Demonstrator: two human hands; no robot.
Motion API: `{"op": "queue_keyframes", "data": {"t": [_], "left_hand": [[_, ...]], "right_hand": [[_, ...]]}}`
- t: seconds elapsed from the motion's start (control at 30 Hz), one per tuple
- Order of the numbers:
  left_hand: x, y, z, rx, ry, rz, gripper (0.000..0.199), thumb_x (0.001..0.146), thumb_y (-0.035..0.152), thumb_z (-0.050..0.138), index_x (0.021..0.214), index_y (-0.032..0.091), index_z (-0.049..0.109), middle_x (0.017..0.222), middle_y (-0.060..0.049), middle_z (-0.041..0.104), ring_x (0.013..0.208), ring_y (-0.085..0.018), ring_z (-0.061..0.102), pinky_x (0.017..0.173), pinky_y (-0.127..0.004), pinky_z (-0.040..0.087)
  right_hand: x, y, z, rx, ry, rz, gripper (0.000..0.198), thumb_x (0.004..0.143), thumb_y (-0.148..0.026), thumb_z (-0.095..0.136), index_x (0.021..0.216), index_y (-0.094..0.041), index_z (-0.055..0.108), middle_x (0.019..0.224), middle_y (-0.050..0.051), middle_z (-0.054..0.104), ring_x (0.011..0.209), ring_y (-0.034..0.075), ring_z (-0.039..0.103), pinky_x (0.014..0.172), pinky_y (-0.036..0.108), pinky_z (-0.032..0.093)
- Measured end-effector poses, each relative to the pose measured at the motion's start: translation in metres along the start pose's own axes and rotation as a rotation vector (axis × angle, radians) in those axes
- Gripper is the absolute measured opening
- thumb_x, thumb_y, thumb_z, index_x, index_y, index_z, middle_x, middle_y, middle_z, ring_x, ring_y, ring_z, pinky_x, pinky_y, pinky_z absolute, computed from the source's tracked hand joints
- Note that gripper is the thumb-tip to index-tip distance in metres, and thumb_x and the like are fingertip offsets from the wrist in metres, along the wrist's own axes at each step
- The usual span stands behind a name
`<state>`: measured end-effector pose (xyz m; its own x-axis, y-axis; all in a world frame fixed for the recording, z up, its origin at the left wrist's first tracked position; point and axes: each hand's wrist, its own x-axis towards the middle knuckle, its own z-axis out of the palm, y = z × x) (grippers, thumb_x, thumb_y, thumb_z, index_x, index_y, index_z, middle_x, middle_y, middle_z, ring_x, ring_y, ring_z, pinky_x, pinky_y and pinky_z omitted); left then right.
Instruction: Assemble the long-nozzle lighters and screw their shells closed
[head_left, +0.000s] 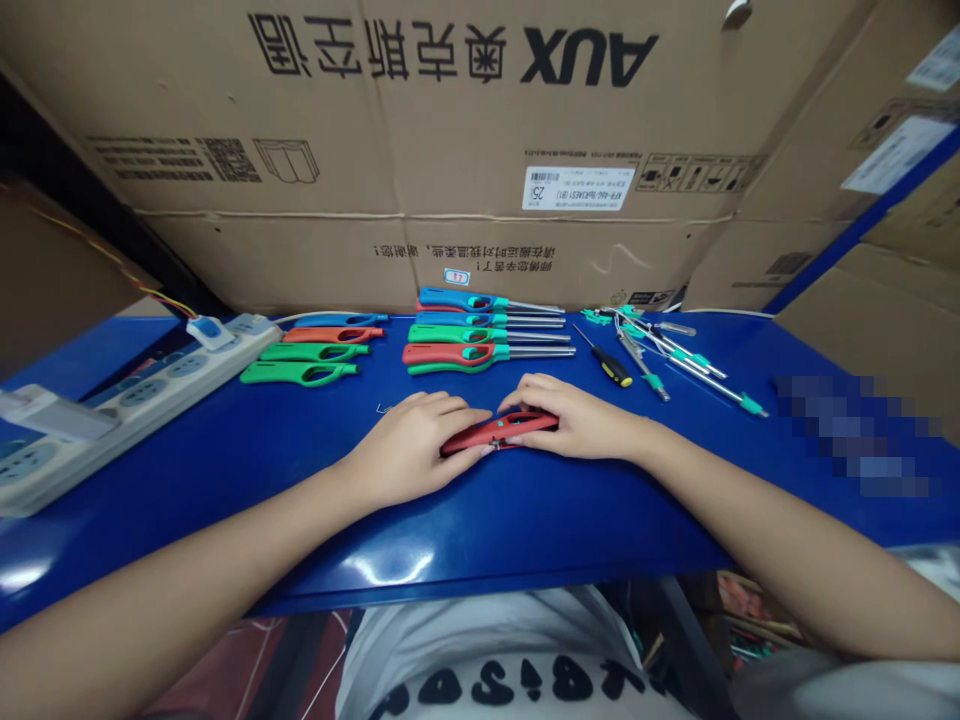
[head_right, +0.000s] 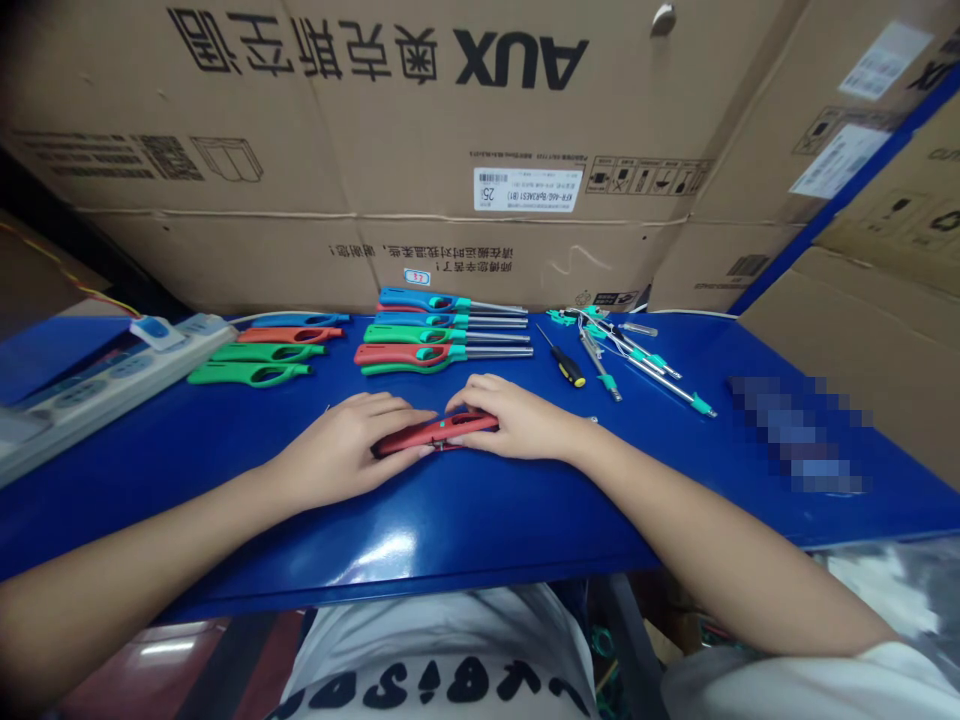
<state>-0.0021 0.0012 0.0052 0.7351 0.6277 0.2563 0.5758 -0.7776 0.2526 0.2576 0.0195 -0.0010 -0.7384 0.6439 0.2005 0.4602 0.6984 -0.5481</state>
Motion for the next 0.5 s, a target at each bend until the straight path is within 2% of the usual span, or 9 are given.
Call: {"op": "queue_keyframes", "data": {"t": [0.13,0.27,0.5], "left_hand": [[-0.0001,-0.0012,0.0003,-0.001,0.001,0.006,0.034,0.099,0.040,0.056,0.125,0.021,0.067,0.107,-0.008,0.072,0.097,-0.023,0.068,0.084,-0.036,0.049],[-0.0007,-0.0027,0.0002,0.014,-0.018,0.008,0.039,0.094,0.046,0.062,0.124,0.021,0.067,0.110,-0.008,0.072,0.098,-0.025,0.067,0.086,-0.038,0.050],[-0.0008,-0.0040,0.0041,-0.016,-0.002,0.010,0.031,0.098,0.040,0.060,0.120,0.020,0.069,0.108,-0.007,0.071,0.096,-0.023,0.066,0.086,-0.036,0.050]], "right_hand": [[-0.0012,-0.0011,-0.0023,-0.023,-0.028,0.005,0.041,0.092,-0.048,0.066,0.123,-0.022,0.063,0.106,0.007,0.060,0.101,0.021,0.059,0.093,0.037,0.049],[-0.0032,0.0002,-0.0049,-0.045,-0.023,0.000,0.042,0.092,-0.048,0.066,0.123,-0.021,0.064,0.109,0.008,0.060,0.103,0.022,0.059,0.094,0.037,0.049],[-0.0031,0.0036,-0.0056,-0.088,-0.043,-0.034,0.038,0.090,-0.044,0.068,0.120,-0.020,0.067,0.112,0.009,0.062,0.105,0.023,0.060,0.095,0.038,0.048]]}}
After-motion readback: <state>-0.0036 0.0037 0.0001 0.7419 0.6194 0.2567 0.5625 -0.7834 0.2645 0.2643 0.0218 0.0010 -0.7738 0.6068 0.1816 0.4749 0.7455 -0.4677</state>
